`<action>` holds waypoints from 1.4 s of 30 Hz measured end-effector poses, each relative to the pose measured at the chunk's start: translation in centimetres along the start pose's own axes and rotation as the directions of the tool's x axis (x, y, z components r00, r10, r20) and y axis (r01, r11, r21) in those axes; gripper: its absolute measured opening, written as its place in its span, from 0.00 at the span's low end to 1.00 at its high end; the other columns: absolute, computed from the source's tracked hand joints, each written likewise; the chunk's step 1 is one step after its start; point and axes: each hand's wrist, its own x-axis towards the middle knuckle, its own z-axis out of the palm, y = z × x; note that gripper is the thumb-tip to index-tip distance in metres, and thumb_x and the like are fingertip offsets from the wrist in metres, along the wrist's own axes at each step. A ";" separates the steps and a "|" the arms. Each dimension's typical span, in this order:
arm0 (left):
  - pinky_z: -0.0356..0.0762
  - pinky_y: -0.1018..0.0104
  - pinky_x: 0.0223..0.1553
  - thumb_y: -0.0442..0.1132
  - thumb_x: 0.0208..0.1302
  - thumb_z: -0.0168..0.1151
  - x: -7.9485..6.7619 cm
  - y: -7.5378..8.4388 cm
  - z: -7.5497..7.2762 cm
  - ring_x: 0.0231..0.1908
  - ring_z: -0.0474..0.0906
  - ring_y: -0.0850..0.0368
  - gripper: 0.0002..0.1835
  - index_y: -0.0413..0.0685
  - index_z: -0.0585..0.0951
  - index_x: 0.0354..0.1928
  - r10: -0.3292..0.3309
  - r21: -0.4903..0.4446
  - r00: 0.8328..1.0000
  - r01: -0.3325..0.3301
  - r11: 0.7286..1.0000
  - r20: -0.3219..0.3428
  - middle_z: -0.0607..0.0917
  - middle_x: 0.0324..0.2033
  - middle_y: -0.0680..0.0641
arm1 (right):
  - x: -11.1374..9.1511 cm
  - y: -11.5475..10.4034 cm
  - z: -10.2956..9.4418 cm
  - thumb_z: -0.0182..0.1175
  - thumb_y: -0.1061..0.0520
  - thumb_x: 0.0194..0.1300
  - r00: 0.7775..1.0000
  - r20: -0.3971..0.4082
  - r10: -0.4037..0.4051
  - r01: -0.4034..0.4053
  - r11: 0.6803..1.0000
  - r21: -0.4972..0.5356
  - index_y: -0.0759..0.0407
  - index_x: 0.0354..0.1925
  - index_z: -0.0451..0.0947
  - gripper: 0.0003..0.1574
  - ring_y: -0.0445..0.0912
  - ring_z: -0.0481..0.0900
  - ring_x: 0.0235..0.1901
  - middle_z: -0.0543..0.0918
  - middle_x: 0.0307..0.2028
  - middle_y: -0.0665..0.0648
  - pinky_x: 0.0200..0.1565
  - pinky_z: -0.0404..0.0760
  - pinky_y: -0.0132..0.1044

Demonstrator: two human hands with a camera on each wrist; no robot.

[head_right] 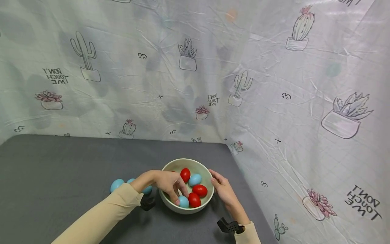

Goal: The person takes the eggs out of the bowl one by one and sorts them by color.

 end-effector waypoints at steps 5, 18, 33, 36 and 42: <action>0.78 0.72 0.48 0.33 0.57 0.73 -0.2 0.0 0.1 0.45 0.80 0.65 0.17 0.41 0.86 0.49 -0.008 0.003 1.000 0.008 1.000 -0.018 0.87 0.41 0.56 | 0.0 0.1 0.1 0.47 0.58 0.79 1.000 0.010 -0.021 0.021 1.000 -0.008 0.67 0.71 0.62 0.28 0.57 0.73 0.60 0.67 0.66 0.68 0.53 0.79 0.39; 0.82 0.68 0.43 0.33 0.60 0.71 -0.6 -0.6 0.2 0.40 0.83 0.62 0.13 0.43 0.87 0.48 0.011 -0.065 1.000 -0.012 0.998 -0.014 0.88 0.39 0.53 | 0.0 0.3 0.4 0.47 0.59 0.79 1.000 0.019 -0.015 0.015 1.000 0.013 0.65 0.72 0.62 0.28 0.58 0.72 0.60 0.68 0.66 0.67 0.54 0.79 0.39; 0.78 0.71 0.47 0.32 0.58 0.72 -1.0 -0.8 -0.1 0.44 0.81 0.63 0.15 0.43 0.87 0.48 0.030 -0.009 1.000 -0.030 1.000 0.005 0.87 0.40 0.55 | -0.2 0.4 1.0 0.46 0.58 0.79 1.000 0.014 -0.014 0.013 1.000 0.015 0.66 0.72 0.61 0.28 0.57 0.70 0.63 0.66 0.68 0.67 0.56 0.77 0.38; 0.79 0.71 0.47 0.31 0.58 0.72 -1.0 -0.8 0.0 0.43 0.82 0.62 0.14 0.42 0.87 0.48 0.034 -0.027 0.999 -0.034 0.999 0.001 0.87 0.39 0.53 | -0.2 0.4 0.9 0.46 0.58 0.79 1.000 0.015 -0.018 0.018 1.000 0.017 0.65 0.72 0.61 0.28 0.57 0.69 0.63 0.66 0.68 0.66 0.57 0.77 0.38; 0.79 0.71 0.46 0.32 0.57 0.73 -1.0 -0.8 0.1 0.42 0.83 0.62 0.15 0.41 0.86 0.48 0.028 -0.053 0.999 -0.030 0.998 -0.021 0.88 0.39 0.53 | -0.2 0.3 0.8 0.47 0.58 0.79 1.000 0.008 -0.024 0.024 1.000 0.009 0.65 0.72 0.61 0.28 0.57 0.70 0.62 0.67 0.67 0.66 0.57 0.77 0.39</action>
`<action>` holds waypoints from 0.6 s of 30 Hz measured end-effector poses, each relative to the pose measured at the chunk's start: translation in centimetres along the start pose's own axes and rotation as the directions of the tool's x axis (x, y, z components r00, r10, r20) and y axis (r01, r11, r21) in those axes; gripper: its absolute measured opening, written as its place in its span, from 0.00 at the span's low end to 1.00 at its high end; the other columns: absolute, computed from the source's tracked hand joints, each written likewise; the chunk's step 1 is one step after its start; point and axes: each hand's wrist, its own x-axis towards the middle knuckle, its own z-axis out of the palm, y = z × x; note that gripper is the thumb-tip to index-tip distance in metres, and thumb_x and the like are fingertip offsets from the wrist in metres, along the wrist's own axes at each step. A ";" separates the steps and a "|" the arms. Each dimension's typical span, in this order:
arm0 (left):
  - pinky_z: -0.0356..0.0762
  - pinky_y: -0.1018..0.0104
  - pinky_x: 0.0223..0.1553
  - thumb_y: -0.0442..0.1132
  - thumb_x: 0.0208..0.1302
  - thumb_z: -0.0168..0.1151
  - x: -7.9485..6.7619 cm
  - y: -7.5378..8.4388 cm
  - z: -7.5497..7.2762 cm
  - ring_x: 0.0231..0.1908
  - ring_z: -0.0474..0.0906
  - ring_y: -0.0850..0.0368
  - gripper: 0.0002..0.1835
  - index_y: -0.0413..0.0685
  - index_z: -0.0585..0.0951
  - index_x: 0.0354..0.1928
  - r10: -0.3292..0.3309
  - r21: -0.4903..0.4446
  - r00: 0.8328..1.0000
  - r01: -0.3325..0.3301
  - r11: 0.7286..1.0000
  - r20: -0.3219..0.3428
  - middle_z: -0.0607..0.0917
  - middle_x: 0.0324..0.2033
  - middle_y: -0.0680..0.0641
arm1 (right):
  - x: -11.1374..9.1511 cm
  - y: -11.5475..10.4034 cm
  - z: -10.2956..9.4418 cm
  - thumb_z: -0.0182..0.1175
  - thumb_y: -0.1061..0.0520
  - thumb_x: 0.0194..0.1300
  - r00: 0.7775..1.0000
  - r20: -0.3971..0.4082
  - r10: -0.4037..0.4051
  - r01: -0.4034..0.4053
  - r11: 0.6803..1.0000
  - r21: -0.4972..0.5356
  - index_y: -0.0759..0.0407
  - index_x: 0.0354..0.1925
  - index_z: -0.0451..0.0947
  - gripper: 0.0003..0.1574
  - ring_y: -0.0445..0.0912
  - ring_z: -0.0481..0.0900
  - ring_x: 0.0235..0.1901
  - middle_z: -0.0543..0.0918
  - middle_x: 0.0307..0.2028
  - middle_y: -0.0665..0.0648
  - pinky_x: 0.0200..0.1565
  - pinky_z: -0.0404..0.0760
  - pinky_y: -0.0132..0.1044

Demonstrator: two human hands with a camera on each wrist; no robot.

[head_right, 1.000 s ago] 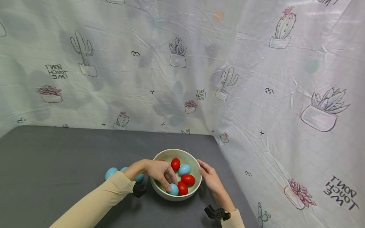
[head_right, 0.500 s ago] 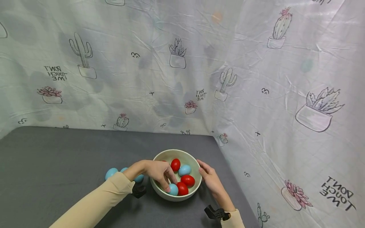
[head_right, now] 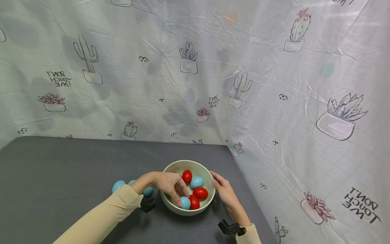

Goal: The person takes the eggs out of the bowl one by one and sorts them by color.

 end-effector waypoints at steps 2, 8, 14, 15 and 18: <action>0.80 0.71 0.46 0.33 0.57 0.74 0.0 -0.1 0.0 0.42 0.83 0.63 0.16 0.41 0.86 0.49 -0.001 0.007 1.000 0.001 1.000 -0.020 0.88 0.39 0.54 | 0.1 -0.1 0.1 0.47 0.58 0.79 1.000 -0.004 -0.004 0.004 1.000 -0.004 0.65 0.72 0.61 0.28 0.57 0.70 0.62 0.67 0.67 0.67 0.57 0.77 0.40; 0.80 0.72 0.45 0.37 0.53 0.76 -0.3 -0.4 -0.1 0.41 0.83 0.65 0.17 0.43 0.86 0.46 0.019 0.049 0.994 -0.014 0.999 -0.105 0.87 0.37 0.56 | 0.3 -0.2 0.4 0.47 0.58 0.79 1.000 -0.014 -0.002 0.002 1.000 -0.008 0.65 0.72 0.62 0.28 0.57 0.70 0.62 0.67 0.67 0.66 0.56 0.77 0.39; 0.80 0.68 0.47 0.38 0.53 0.77 -1.6 -0.7 -0.2 0.44 0.83 0.62 0.20 0.44 0.85 0.49 0.070 -0.007 0.967 -0.074 0.997 -0.244 0.87 0.41 0.56 | 0.2 -0.1 0.8 0.47 0.59 0.79 1.000 -0.027 -0.005 0.004 1.000 -0.021 0.66 0.71 0.62 0.27 0.58 0.71 0.62 0.68 0.66 0.67 0.56 0.77 0.39; 0.80 0.68 0.48 0.39 0.54 0.77 -1.9 -0.7 -0.3 0.45 0.83 0.62 0.21 0.44 0.85 0.50 0.081 -0.010 0.957 -0.088 0.996 -0.279 0.87 0.42 0.56 | 0.1 -0.1 0.8 0.47 0.59 0.79 1.000 -0.026 -0.007 0.006 1.000 -0.025 0.66 0.71 0.62 0.27 0.58 0.70 0.62 0.68 0.66 0.67 0.56 0.77 0.39; 0.79 0.66 0.50 0.40 0.55 0.77 -2.8 -0.9 -0.5 0.48 0.81 0.61 0.24 0.43 0.83 0.54 0.118 -0.031 0.915 -0.140 0.990 -0.385 0.86 0.46 0.55 | 0.2 0.0 0.9 0.47 0.59 0.78 0.999 -0.036 0.002 -0.003 1.000 -0.015 0.66 0.71 0.62 0.27 0.57 0.70 0.62 0.68 0.67 0.66 0.56 0.77 0.38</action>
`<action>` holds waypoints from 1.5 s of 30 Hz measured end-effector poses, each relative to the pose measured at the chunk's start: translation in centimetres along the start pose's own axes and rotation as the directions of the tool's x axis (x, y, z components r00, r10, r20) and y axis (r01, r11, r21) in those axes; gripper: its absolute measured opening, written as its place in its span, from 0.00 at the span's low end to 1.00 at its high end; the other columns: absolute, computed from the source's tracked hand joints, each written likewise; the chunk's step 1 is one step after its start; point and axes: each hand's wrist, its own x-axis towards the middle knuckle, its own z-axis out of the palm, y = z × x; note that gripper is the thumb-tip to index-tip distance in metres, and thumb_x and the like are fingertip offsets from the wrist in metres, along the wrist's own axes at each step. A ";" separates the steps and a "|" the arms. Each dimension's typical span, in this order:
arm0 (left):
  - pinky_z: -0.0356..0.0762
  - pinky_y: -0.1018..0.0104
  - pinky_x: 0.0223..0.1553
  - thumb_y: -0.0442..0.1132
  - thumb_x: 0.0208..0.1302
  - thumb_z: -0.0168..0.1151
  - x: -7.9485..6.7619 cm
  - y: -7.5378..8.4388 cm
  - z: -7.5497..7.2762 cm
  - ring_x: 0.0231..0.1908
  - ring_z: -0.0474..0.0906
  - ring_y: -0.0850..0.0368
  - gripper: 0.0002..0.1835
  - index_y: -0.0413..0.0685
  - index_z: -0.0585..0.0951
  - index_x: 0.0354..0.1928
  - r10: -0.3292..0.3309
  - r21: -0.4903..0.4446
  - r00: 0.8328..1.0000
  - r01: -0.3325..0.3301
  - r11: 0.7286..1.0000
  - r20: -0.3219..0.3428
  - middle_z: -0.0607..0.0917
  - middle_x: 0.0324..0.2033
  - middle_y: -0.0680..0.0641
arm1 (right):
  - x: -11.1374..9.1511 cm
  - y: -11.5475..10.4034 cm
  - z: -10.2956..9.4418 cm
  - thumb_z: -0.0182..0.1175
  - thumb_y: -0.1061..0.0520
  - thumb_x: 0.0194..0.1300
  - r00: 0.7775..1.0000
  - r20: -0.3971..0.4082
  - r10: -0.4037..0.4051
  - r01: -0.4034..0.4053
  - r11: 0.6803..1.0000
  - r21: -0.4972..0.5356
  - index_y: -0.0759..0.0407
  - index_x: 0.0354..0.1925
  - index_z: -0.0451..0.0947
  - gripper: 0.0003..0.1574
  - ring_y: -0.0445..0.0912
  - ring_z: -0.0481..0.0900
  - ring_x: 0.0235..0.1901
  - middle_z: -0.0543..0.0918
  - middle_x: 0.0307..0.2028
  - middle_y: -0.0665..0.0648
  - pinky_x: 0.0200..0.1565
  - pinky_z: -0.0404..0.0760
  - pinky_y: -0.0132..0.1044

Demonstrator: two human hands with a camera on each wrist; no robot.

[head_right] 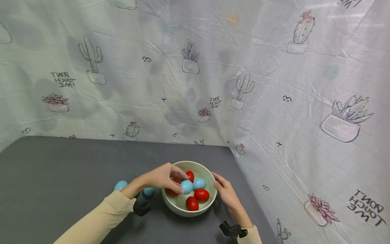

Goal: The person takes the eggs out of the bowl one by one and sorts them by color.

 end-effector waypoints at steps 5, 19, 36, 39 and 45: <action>0.80 0.64 0.51 0.40 0.55 0.76 -1.8 0.4 -0.6 0.51 0.81 0.54 0.26 0.43 0.81 0.56 0.074 -0.073 0.978 -0.090 0.993 -0.194 0.84 0.50 0.49 | -0.1 0.2 -0.1 0.48 0.58 0.79 1.000 0.005 0.006 -0.006 1.000 0.017 0.65 0.71 0.62 0.28 0.57 0.70 0.62 0.67 0.67 0.66 0.55 0.77 0.37; 0.79 0.61 0.52 0.41 0.52 0.78 -11.2 -0.3 -2.3 0.53 0.81 0.53 0.31 0.45 0.79 0.60 0.137 0.028 0.772 -0.152 0.988 -0.620 0.80 0.55 0.47 | -0.2 -0.3 -0.3 0.48 0.60 0.78 0.999 -0.040 0.013 -0.013 1.000 -0.006 0.63 0.70 0.65 0.26 0.56 0.71 0.61 0.69 0.66 0.64 0.56 0.77 0.40; 0.82 0.68 0.45 0.50 0.53 0.76 -20.3 -4.0 -4.6 0.50 0.82 0.58 0.33 0.52 0.78 0.61 0.001 0.162 0.673 0.177 0.971 -0.740 0.78 0.56 0.43 | -0.2 0.1 -0.5 0.46 0.59 0.79 1.000 0.014 -0.005 0.005 1.000 0.003 0.67 0.71 0.62 0.27 0.57 0.72 0.61 0.67 0.66 0.68 0.54 0.78 0.37; 0.82 0.68 0.45 0.52 0.53 0.76 -20.6 -4.9 -4.8 0.51 0.82 0.54 0.34 0.50 0.78 0.61 -0.055 0.125 0.686 0.211 0.970 -0.725 0.78 0.57 0.42 | -0.3 0.1 -0.6 0.47 0.59 0.79 1.000 0.003 -0.001 0.001 1.000 0.004 0.67 0.71 0.62 0.27 0.57 0.72 0.61 0.67 0.66 0.68 0.53 0.79 0.36; 0.82 0.68 0.45 0.53 0.51 0.77 -21.0 -5.9 -5.1 0.52 0.80 0.45 0.38 0.45 0.76 0.62 -0.123 0.088 0.681 0.266 0.960 -0.722 0.77 0.58 0.38 | -0.1 0.2 -0.5 0.47 0.58 0.79 1.000 0.022 0.008 -0.008 1.000 0.013 0.65 0.72 0.61 0.28 0.58 0.70 0.62 0.66 0.68 0.67 0.55 0.77 0.37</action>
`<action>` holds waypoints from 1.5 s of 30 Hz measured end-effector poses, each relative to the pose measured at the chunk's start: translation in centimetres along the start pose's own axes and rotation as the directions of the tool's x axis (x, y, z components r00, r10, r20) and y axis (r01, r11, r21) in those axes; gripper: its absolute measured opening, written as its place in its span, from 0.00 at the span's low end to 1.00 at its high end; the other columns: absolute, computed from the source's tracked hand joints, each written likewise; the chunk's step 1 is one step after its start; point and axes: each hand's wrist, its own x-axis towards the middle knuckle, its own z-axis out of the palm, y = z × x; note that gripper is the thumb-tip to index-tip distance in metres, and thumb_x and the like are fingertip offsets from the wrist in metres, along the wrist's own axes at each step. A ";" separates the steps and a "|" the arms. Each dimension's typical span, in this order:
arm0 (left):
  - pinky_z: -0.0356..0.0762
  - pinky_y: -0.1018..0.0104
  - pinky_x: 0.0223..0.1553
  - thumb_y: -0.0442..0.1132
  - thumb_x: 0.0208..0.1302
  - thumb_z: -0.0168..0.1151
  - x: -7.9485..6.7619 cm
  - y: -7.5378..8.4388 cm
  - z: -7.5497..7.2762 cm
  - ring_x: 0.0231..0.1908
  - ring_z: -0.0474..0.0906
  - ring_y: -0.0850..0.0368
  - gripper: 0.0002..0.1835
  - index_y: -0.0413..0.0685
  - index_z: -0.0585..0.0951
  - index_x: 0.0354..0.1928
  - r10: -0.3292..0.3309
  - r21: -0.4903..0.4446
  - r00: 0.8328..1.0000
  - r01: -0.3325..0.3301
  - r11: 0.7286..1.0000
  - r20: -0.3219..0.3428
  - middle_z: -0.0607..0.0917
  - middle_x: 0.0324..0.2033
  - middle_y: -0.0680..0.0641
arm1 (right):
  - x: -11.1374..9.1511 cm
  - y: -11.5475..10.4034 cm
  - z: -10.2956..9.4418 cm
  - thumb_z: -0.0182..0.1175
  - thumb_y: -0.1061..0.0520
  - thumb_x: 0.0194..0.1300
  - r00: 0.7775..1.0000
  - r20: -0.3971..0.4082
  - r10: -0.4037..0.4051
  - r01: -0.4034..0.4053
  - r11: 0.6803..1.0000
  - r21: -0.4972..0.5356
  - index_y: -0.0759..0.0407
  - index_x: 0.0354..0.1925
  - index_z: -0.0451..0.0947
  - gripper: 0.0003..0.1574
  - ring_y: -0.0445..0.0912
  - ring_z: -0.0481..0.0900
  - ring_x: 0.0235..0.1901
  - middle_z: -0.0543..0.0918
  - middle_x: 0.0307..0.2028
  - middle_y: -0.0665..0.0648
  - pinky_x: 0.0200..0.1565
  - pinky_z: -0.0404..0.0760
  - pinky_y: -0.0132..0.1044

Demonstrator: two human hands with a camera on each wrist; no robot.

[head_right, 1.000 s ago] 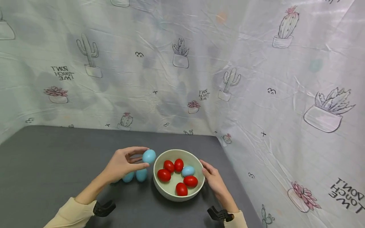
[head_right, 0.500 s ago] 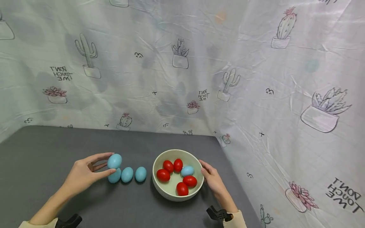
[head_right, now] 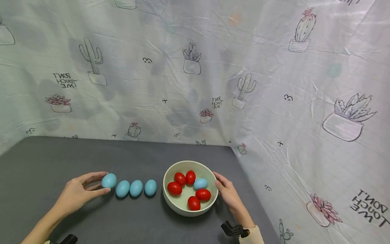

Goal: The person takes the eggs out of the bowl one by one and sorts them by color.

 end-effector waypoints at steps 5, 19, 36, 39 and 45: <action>0.82 0.69 0.44 0.50 0.50 0.78 0.0 -0.8 0.1 0.52 0.81 0.44 0.38 0.43 0.76 0.61 -0.015 0.019 1.000 0.015 1.000 0.006 0.77 0.58 0.36 | 0.1 0.0 0.1 0.47 0.58 0.79 1.000 -0.013 -0.004 0.004 1.000 -0.003 0.66 0.72 0.61 0.28 0.58 0.70 0.62 0.67 0.67 0.67 0.55 0.77 0.38; 0.82 0.67 0.46 0.44 0.46 0.81 0.1 -1.6 0.7 0.56 0.77 0.39 0.40 0.40 0.75 0.62 -0.066 0.041 0.996 0.063 0.997 0.062 0.77 0.58 0.34 | 0.2 0.0 0.3 0.46 0.58 0.79 1.000 0.004 0.003 -0.003 1.000 -0.017 0.65 0.72 0.61 0.28 0.58 0.69 0.63 0.66 0.67 0.67 0.57 0.76 0.41; 0.80 0.63 0.51 0.43 0.46 0.81 0.2 -1.5 0.6 0.59 0.72 0.36 0.46 0.40 0.69 0.67 -0.011 0.051 0.995 0.006 0.999 0.099 0.72 0.61 0.35 | 0.2 0.1 0.4 0.46 0.59 0.79 1.000 -0.007 0.001 -0.002 1.000 -0.008 0.65 0.72 0.61 0.27 0.57 0.70 0.63 0.66 0.67 0.67 0.56 0.77 0.37; 0.79 0.57 0.53 0.48 0.48 0.80 0.1 -1.0 0.2 0.59 0.72 0.35 0.47 0.42 0.68 0.68 -0.008 0.076 0.996 0.001 0.997 0.094 0.71 0.62 0.34 | 0.3 0.0 0.4 0.46 0.58 0.79 1.000 -0.002 -0.007 0.007 1.000 -0.005 0.65 0.72 0.61 0.28 0.58 0.71 0.62 0.67 0.67 0.67 0.55 0.78 0.38; 0.77 0.45 0.53 0.58 0.56 0.72 0.6 1.1 0.5 0.60 0.70 0.33 0.43 0.47 0.68 0.68 0.014 0.111 0.996 -0.024 0.994 0.088 0.70 0.63 0.36 | 0.2 0.0 0.5 0.48 0.57 0.79 1.000 -0.004 -0.007 0.007 1.000 -0.022 0.64 0.72 0.61 0.28 0.58 0.71 0.62 0.66 0.68 0.66 0.54 0.78 0.40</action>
